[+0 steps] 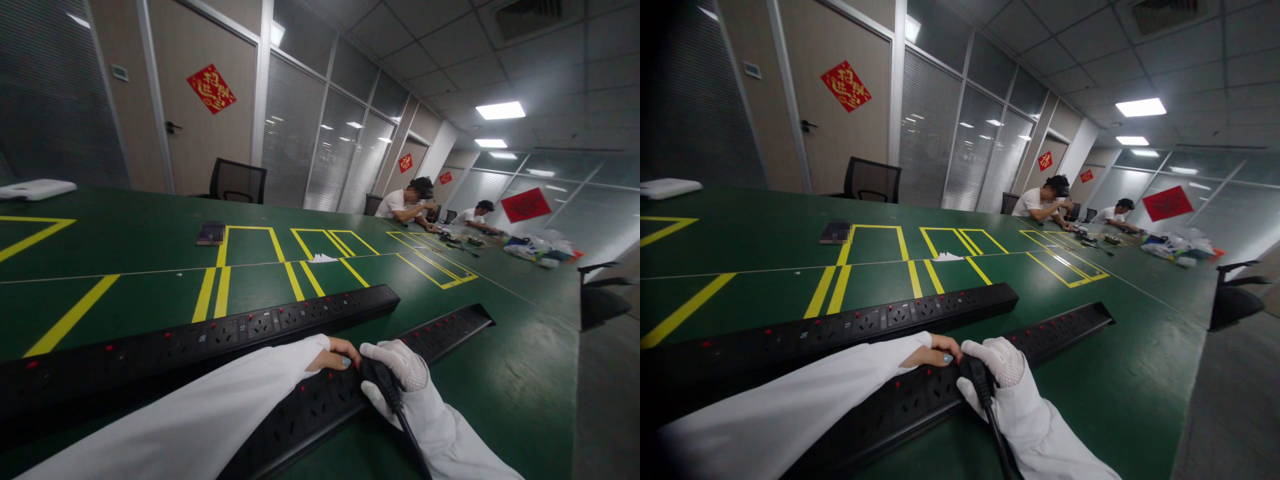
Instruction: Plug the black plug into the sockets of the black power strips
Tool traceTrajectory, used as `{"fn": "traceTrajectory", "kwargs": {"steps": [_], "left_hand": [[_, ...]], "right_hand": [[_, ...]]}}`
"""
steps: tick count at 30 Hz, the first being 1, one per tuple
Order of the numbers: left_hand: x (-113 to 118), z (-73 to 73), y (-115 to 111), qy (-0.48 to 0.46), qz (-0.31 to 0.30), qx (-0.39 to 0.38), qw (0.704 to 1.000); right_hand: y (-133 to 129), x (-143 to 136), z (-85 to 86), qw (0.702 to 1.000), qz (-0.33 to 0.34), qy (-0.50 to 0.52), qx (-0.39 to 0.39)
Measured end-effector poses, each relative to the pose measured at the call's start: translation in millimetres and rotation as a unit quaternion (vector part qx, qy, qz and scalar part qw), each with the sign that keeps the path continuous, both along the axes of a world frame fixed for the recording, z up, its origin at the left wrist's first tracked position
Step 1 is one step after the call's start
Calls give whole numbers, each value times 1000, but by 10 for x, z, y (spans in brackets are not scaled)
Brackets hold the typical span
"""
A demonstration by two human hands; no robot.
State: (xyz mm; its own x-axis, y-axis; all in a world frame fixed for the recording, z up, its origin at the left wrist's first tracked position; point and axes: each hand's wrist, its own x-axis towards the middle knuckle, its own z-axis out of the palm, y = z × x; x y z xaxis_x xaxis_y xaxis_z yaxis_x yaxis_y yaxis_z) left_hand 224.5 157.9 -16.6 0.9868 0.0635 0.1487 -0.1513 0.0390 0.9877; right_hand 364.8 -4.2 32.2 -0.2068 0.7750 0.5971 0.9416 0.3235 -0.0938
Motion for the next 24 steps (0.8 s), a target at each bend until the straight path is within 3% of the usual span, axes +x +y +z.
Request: {"fn": "traceTrajectory", "kwargs": {"steps": [6, 10, 14, 24], "left_hand": [[-26, 66, -17, -3, -12, 7, 1000], [-15, 87, -36, -34, -40, -8, 999], [9, 29, -3, -37, -14, 43, 998], [76, -146, 91, -22, -23, 49, 998]], "right_hand": [[-20, -17, 37, 1000, 4, 17, 23], [-35, 25, 55, 996, -25, 36, 79], [-47, 110, 90, 992, -43, 56, 104], [-65, 388, 95, 970, -96, 223, -28]]}}
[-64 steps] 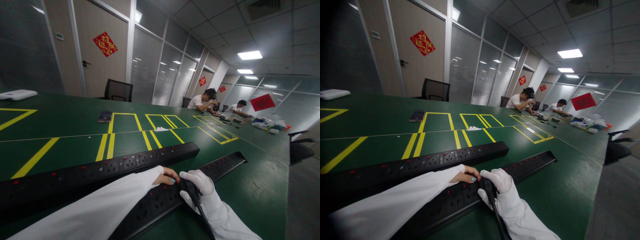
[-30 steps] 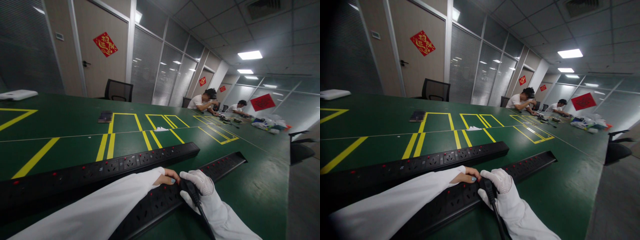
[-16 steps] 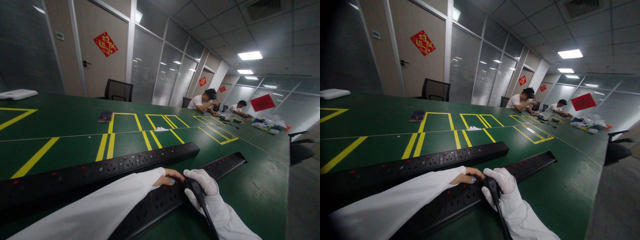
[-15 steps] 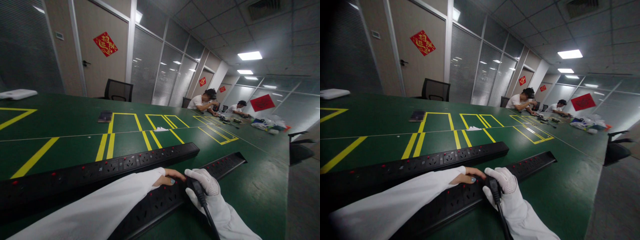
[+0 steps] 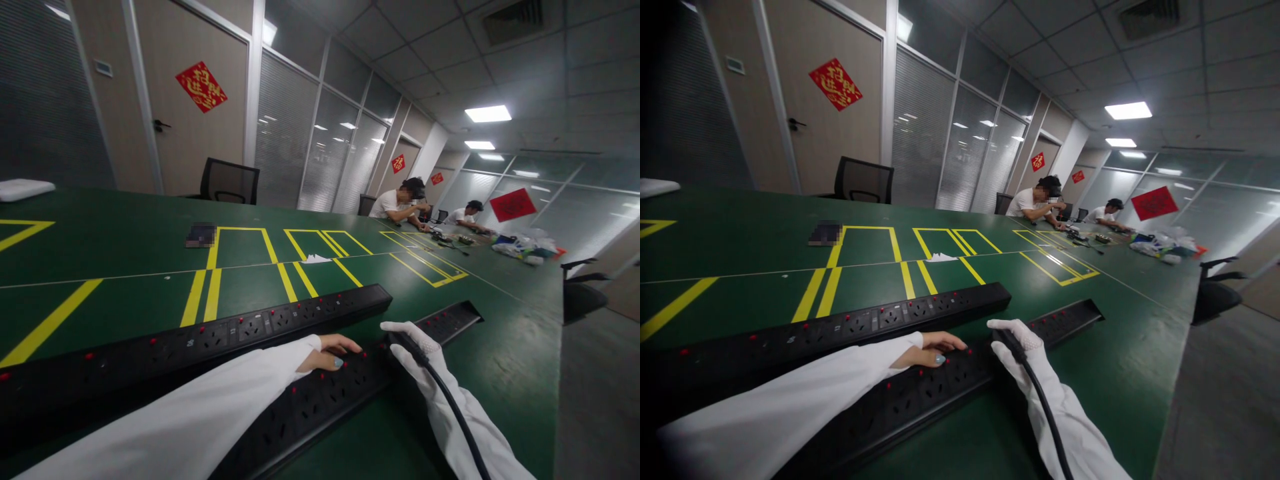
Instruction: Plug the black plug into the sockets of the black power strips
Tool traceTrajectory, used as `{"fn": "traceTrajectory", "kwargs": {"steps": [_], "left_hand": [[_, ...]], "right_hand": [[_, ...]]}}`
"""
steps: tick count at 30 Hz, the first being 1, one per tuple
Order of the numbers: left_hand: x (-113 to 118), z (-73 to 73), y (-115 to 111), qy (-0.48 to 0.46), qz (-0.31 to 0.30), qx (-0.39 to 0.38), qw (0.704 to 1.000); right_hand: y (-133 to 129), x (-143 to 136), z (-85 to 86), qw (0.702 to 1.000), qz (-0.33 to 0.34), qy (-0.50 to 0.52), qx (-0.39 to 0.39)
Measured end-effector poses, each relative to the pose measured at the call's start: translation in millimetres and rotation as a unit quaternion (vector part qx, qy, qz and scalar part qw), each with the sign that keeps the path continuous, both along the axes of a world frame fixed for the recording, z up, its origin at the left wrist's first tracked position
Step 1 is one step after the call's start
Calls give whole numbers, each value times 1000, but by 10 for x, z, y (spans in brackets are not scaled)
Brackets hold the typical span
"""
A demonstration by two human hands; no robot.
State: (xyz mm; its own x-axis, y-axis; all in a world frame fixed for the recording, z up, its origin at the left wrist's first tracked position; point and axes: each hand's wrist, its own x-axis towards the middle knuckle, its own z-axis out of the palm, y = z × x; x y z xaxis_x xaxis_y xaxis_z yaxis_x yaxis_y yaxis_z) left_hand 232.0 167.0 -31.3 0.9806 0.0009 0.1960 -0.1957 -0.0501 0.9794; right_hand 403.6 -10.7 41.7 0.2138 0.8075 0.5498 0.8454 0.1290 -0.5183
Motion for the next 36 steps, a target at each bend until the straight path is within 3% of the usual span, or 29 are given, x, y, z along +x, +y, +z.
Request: {"fn": "traceTrajectory", "kwargs": {"steps": [5, 10, 16, 27, 36], "left_hand": [[-22, 15, -16, 7, 18, -5, 1000], [-25, 11, -27, 31, 14, -23, 999], [-34, 32, -22, 16, 20, 6, 1000], [-40, 168, -79, 54, 2, -21, 998], [269, 275, -87, 111, 42, 12, 993]], "right_hand": [[29, 2, -51, 996, 62, -58, 16], [44, -68, -73, 987, 39, -154, 18], [76, 0, -63, 976, 77, -203, 19], [165, 46, 28, 967, 130, -216, 30], [106, 106, -122, 973, 124, -194, 5]]}}
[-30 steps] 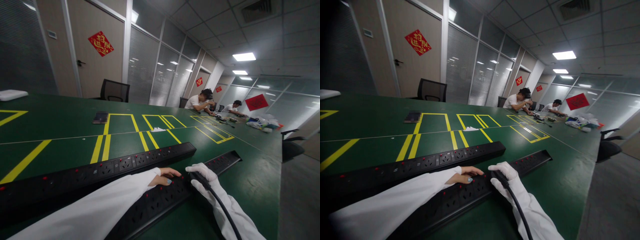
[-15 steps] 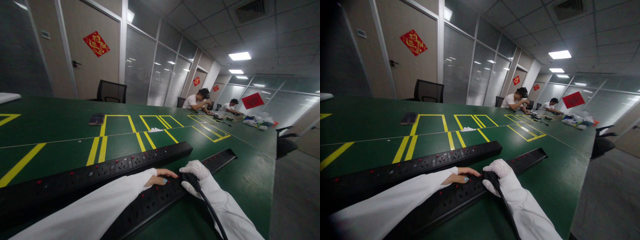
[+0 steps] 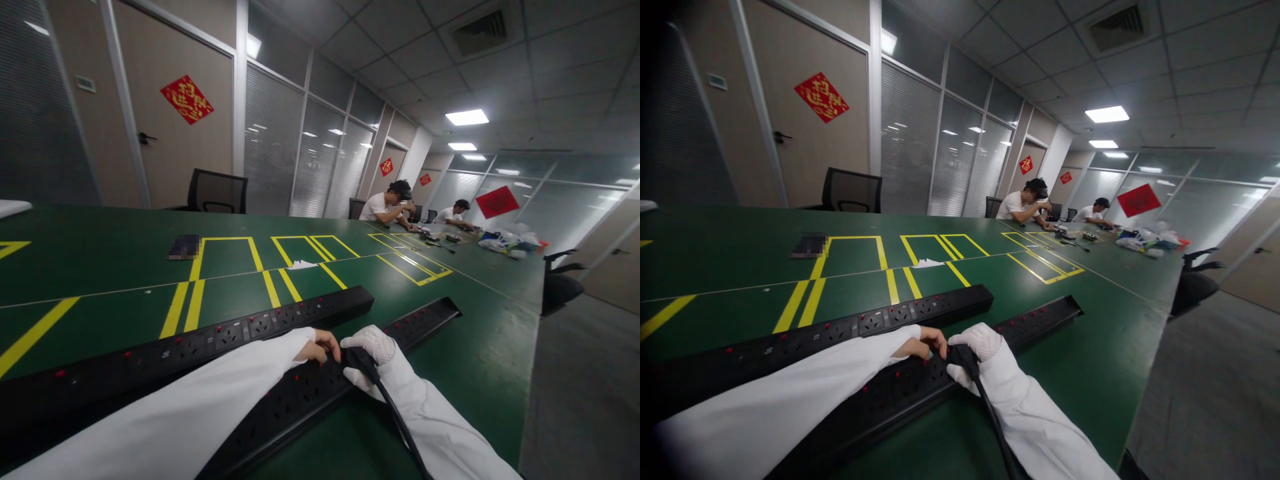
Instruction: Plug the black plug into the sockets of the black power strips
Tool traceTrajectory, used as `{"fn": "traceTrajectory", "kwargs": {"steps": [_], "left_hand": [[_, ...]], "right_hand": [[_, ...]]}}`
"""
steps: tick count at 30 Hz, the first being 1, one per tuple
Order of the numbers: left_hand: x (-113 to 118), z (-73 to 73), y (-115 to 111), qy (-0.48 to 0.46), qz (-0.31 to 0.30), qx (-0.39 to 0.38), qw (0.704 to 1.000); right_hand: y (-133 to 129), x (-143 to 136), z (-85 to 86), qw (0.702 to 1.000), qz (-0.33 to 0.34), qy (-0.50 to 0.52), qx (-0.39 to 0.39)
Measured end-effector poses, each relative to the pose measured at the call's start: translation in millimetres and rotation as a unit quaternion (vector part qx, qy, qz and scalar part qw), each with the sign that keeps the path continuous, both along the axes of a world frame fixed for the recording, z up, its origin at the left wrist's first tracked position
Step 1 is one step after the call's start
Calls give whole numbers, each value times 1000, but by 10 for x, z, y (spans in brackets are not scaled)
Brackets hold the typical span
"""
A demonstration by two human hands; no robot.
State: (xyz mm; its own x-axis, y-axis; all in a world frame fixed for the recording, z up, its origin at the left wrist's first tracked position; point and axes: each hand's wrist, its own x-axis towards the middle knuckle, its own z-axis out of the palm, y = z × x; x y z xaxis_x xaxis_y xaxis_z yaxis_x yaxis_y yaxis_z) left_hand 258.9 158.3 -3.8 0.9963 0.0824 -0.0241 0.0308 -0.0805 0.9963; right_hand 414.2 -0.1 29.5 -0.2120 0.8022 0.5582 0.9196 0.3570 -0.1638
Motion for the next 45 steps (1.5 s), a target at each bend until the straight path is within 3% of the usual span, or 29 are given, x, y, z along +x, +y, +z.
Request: {"fn": "traceTrajectory", "kwargs": {"steps": [3, 7, 20, 28, 45], "left_hand": [[60, -8, -45, -24, 32, 3, 999], [28, -81, -57, -64, 54, -56, 995], [-20, -103, -24, -73, -12, -94, 993], [-10, -130, -28, -115, 2, -81, 990], [54, -229, 48, -110, -14, -69, 991]], "right_hand": [[-38, -22, -4, 1000, -10, -8, 0], [-63, -54, 9, 1000, -21, -8, -13], [-79, -113, 50, 999, -35, 18, -21], [-65, -93, 13, 999, -42, 6, -15], [-63, -84, 15, 998, -52, -12, -17]]}}
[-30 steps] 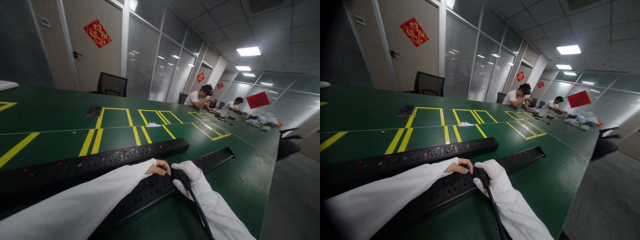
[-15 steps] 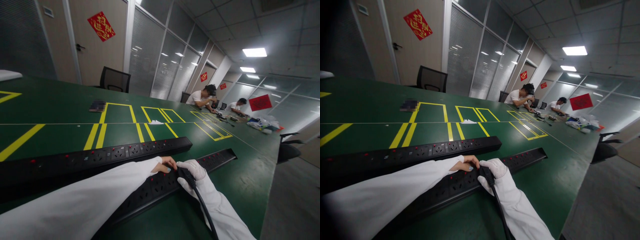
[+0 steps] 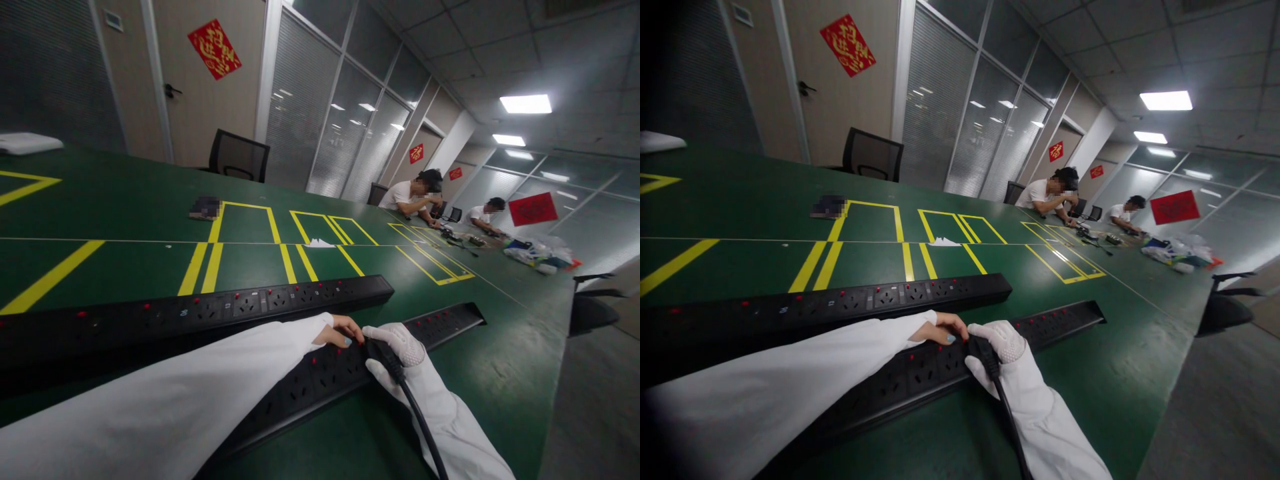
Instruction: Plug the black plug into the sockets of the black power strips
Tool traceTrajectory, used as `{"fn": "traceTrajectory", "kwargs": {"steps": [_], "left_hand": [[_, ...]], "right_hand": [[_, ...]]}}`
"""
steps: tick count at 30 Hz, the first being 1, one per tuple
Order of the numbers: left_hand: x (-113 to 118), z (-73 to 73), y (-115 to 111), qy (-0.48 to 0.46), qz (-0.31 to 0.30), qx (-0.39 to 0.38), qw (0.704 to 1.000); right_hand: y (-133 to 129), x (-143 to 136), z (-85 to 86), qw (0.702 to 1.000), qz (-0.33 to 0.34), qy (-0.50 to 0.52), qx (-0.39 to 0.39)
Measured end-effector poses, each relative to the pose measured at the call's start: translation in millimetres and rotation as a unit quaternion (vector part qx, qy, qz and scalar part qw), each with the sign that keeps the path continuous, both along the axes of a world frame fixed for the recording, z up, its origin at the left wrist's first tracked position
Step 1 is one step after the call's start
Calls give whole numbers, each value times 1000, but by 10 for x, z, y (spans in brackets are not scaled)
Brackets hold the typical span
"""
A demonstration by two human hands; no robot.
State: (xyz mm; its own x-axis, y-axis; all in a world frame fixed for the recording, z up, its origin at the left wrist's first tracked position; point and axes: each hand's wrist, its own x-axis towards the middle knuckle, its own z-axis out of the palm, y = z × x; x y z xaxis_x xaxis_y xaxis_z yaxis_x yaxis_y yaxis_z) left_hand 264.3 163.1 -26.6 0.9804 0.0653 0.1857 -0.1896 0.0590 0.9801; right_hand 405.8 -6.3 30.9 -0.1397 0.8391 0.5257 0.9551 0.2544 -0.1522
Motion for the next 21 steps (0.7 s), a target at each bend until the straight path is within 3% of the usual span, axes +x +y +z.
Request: {"fn": "traceTrajectory", "kwargs": {"steps": [6, 13, 17, 21], "left_hand": [[47, -49, 42, 11, -30, -28, 999], [75, -34, 32, 49, -58, -126, 989], [29, 18, -7, 68, -39, -136, 988], [4, 32, -36, 81, 10, -100, 992]], "right_hand": [[1, -7, 5, 1000, -2, 0, -1], [2, -19, 12, 1000, -6, 7, -8], [-4, -55, 17, 1000, -7, 23, 0], [-10, -59, 6, 1000, -8, 27, -4]]}}
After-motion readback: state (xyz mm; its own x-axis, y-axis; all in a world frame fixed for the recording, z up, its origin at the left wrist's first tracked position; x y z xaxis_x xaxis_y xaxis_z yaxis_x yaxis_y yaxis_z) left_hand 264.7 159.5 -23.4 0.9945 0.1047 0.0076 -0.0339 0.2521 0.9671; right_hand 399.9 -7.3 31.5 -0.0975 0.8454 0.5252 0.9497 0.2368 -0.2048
